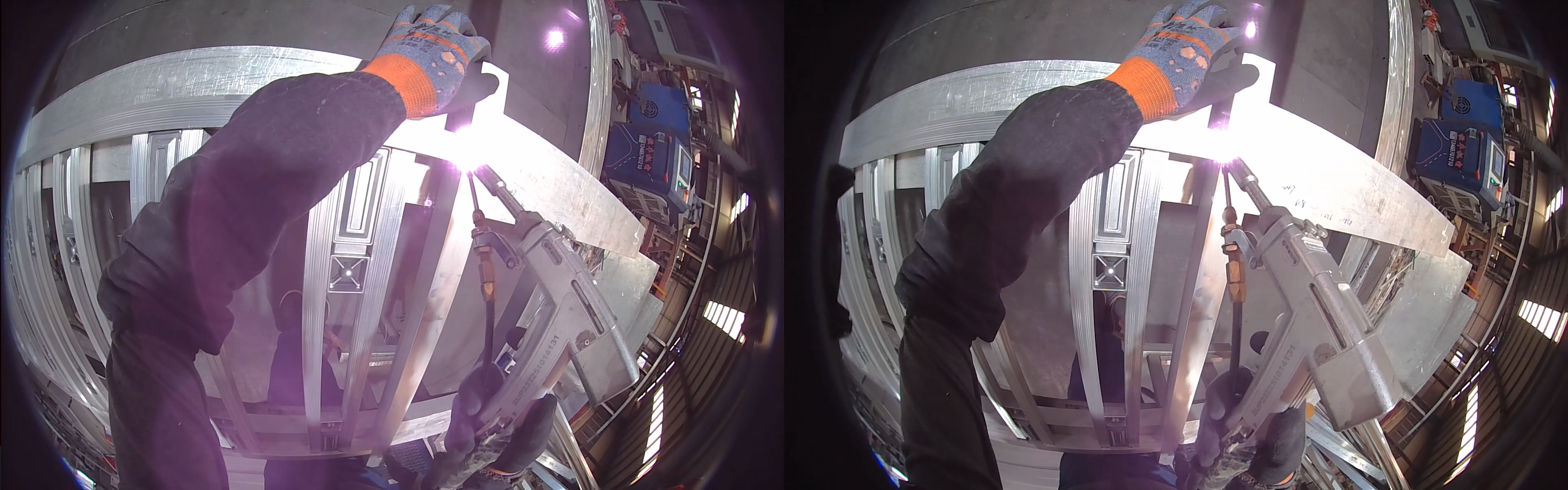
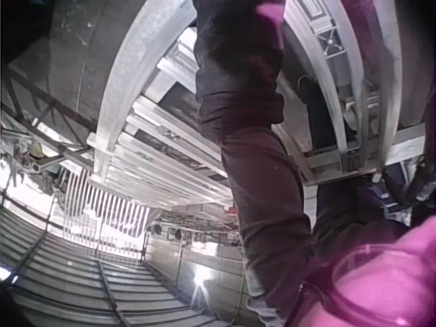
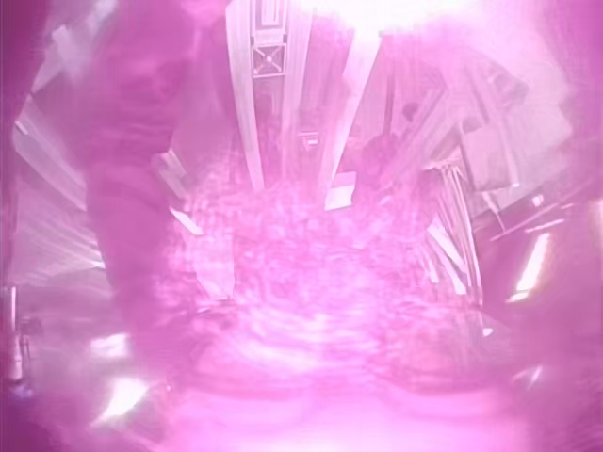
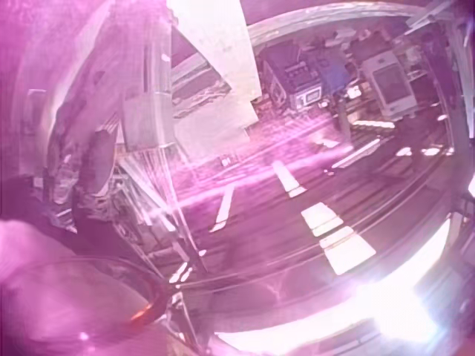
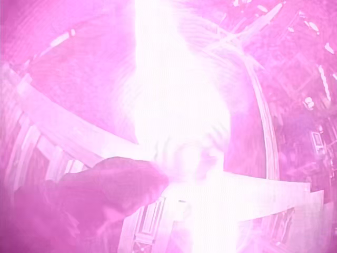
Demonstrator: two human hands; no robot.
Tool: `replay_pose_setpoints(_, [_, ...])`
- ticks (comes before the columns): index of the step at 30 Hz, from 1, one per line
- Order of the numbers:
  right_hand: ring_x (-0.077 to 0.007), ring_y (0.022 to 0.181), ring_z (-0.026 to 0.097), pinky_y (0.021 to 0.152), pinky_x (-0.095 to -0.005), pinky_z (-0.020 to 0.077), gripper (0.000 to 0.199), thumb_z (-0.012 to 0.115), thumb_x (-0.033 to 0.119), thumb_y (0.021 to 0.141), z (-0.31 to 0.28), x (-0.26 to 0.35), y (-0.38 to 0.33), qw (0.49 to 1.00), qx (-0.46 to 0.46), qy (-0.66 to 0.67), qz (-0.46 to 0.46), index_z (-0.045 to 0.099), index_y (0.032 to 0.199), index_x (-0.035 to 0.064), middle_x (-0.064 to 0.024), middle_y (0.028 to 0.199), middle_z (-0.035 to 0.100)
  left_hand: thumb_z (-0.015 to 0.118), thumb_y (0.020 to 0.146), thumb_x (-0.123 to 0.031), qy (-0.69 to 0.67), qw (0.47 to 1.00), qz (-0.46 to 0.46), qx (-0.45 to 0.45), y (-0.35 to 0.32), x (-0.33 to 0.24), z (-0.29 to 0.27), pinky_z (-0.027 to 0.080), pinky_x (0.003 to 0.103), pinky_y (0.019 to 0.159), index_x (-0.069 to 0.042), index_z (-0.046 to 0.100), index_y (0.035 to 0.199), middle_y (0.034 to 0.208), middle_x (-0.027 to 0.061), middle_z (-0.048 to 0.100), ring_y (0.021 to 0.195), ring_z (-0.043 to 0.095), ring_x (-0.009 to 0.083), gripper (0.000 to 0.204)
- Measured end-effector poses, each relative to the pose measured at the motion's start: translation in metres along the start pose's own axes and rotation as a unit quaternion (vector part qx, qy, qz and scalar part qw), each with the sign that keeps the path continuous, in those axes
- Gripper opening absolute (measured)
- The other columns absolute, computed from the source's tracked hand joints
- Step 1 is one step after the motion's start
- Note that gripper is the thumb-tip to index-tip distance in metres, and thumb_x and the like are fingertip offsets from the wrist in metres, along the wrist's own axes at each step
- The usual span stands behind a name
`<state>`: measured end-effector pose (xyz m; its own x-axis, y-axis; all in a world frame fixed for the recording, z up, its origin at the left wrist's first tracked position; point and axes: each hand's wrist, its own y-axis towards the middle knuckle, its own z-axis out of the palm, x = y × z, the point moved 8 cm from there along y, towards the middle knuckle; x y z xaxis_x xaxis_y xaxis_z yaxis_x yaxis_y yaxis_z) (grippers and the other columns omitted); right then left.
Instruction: The person welds multiple joints on a large aluminum frame using a handheld welding torch, then flips the frame to access additional joints. They briefly operate a nearby control panel, reposition the frame, and measure sections with a tape measure before continuing welding.
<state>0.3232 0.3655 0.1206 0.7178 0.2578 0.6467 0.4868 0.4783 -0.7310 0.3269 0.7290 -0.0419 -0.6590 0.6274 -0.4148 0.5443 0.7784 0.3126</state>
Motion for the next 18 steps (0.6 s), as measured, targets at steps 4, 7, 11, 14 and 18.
replay_pose_setpoints(4, [-0.0238,0.046,0.058,0.036,-0.0299,0.05,0.081,0.057,0.06,0.096,0.0,-0.004,-0.002,1.0,-0.003,0.0,0.003,0.035,0.143,-0.002,-0.0222,0.081,0.055,0.05,0.097,-0.058,0.003,1.0,0.002,-0.002,0.001,-0.001,0.0,0.02,0.055,0.122,-0.02,0.057,0.139,0.151,0.0164,0.047,0.147,0.033,0.0366,0.057])
replay_pose_setpoints(7, [-0.0239,0.046,0.058,0.037,-0.0301,0.0502,0.081,0.056,0.06,0.097,0.0,-0.005,-0.002,1.0,-0.004,-0.004,0.003,0.035,0.143,-0.0018,-0.0224,0.081,0.055,0.049,0.097,-0.058,0.006,1.0,0.001,-0.005,0.001,0.0,0.004,0.019,0.055,0.122,-0.021,0.056,0.14,0.152,0.0157,0.046,0.148,0.032,0.0361,0.057])
replay_pose_setpoints(11, [-0.024,0.046,0.058,0.037,-0.0303,0.0504,0.08,0.055,0.061,0.097,-0.001,-0.005,-0.006,1.0,-0.006,-0.003,0.004,0.034,0.143,-0.0015,-0.0227,0.081,0.055,0.049,0.097,-0.059,0.013,1.0,0.001,-0.008,-0.001,0.001,0.008,0.018,0.054,0.123,-0.022,0.055,0.142,0.153,0.0147,0.046,0.149,0.031,0.0355,0.058])
replay_pose_setpoints(14, [-0.0241,0.046,0.058,0.037,-0.0304,0.0506,0.08,0.055,0.061,0.097,-0.009,-0.005,-0.017,1.0,-0.008,0.002,0.002,0.034,0.143,-0.0013,-0.023,0.081,0.055,0.048,0.098,-0.059,0.025,0.999,0.009,-0.017,-0.003,0.0,0.002,0.017,0.054,0.124,-0.023,0.055,0.144,0.155,0.014,0.045,0.15,0.03,0.0351,0.059])
replay_pose_setpoints(18, [-0.0241,0.046,0.058,0.037,-0.0306,0.0508,0.08,0.054,0.061,0.098,-0.039,-0.001,-0.044,1.0,-0.011,0.005,-0.013,0.033,0.144,-0.0011,-0.0233,0.081,0.055,0.055,0.092,-0.055,-0.03,0.999,0.02,-0.016,-0.006,0.0,-0.014,0.033,0.052,0.114,-0.018,0.066,0.128,0.128,0.0165,0.062,0.128,0.051,0.0365,0.053])
